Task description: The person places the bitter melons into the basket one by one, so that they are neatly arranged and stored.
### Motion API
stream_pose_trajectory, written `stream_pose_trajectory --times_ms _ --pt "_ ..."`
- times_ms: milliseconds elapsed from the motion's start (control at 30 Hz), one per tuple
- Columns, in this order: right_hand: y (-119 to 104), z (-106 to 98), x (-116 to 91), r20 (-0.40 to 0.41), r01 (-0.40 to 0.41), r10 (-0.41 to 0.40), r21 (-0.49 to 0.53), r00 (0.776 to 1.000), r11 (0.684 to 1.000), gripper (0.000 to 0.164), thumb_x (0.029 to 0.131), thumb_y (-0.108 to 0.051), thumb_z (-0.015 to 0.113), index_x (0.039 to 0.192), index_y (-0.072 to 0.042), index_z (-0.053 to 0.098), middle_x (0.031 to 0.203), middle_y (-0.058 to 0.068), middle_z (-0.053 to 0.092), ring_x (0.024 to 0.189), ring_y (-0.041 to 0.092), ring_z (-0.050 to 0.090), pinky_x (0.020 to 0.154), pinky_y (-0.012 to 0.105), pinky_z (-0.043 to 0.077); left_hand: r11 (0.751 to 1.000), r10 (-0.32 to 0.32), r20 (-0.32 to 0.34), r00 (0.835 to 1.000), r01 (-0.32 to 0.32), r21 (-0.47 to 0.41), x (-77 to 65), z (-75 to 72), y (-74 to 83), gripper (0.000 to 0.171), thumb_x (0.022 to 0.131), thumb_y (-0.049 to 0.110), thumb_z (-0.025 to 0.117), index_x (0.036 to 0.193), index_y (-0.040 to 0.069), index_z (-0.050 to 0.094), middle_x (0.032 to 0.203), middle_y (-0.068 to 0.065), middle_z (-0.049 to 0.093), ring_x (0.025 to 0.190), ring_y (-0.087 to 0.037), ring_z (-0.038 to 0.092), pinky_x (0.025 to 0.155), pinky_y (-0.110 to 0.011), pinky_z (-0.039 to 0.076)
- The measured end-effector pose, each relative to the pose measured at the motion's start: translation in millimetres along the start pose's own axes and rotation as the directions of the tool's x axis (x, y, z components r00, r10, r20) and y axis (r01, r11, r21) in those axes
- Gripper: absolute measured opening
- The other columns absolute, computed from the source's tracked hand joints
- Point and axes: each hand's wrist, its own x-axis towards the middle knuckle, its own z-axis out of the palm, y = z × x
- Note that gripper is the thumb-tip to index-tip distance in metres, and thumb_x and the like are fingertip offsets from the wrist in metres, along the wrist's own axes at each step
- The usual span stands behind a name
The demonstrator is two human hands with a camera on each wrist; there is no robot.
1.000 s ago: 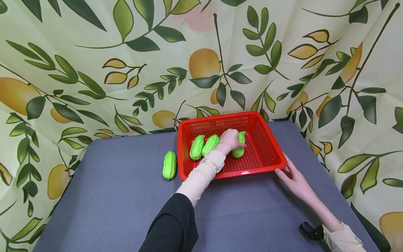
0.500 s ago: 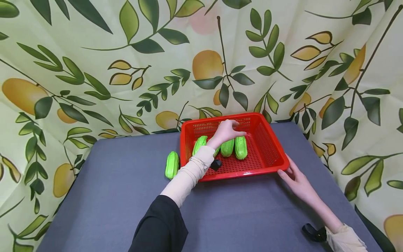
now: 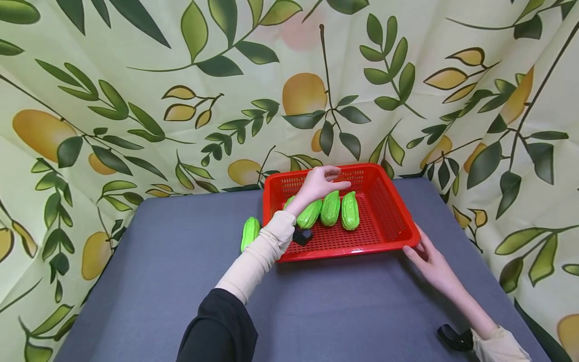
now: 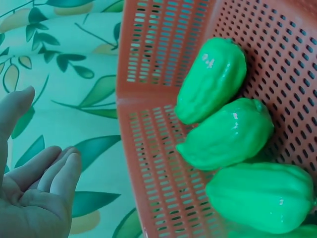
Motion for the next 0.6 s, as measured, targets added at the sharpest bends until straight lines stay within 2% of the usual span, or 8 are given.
stream_pose_trajectory --times_ms 100,300,600 --pt "-1 0 1 0.007 -0.009 0.009 -0.015 1.0 1.0 0.072 0.094 -0.016 0.057 0.153 -0.02 0.015 0.131 0.031 0.051 0.105 -0.033 0.032 0.079 0.0 0.031 1.0 -0.001 -0.007 1.0 0.001 -0.029 -2.8 -2.2 -2.2 0.054 0.083 0.024 0.072 0.13 0.002 0.055 0.135 -0.012 0.056 0.124 -0.021 0.055 0.098 -0.026 0.048" --pt "-3 -1 1 0.012 -0.02 0.02 -0.027 1.0 0.999 0.073 0.094 -0.017 0.057 0.153 -0.02 0.015 0.131 0.03 0.051 0.104 -0.033 0.031 0.079 0.001 0.032 0.997 0.009 -0.012 1.0 -0.01 -0.076 -9.5 -10.4 -7.0 0.056 0.084 0.023 0.072 0.131 0.0 0.053 0.136 -0.013 0.054 0.126 -0.022 0.054 0.098 -0.025 0.048" --pt "-1 -1 1 0.012 -0.017 0.018 -0.014 1.0 1.0 0.073 0.095 -0.017 0.057 0.153 -0.022 0.014 0.132 0.032 0.049 0.104 -0.033 0.033 0.079 0.0 0.03 0.99 0.008 -0.03 1.0 -0.013 -0.143 -28.7 -30.9 -13.9 0.057 0.084 0.021 0.072 0.133 0.0 0.052 0.137 -0.014 0.053 0.128 -0.024 0.052 0.101 -0.03 0.046"
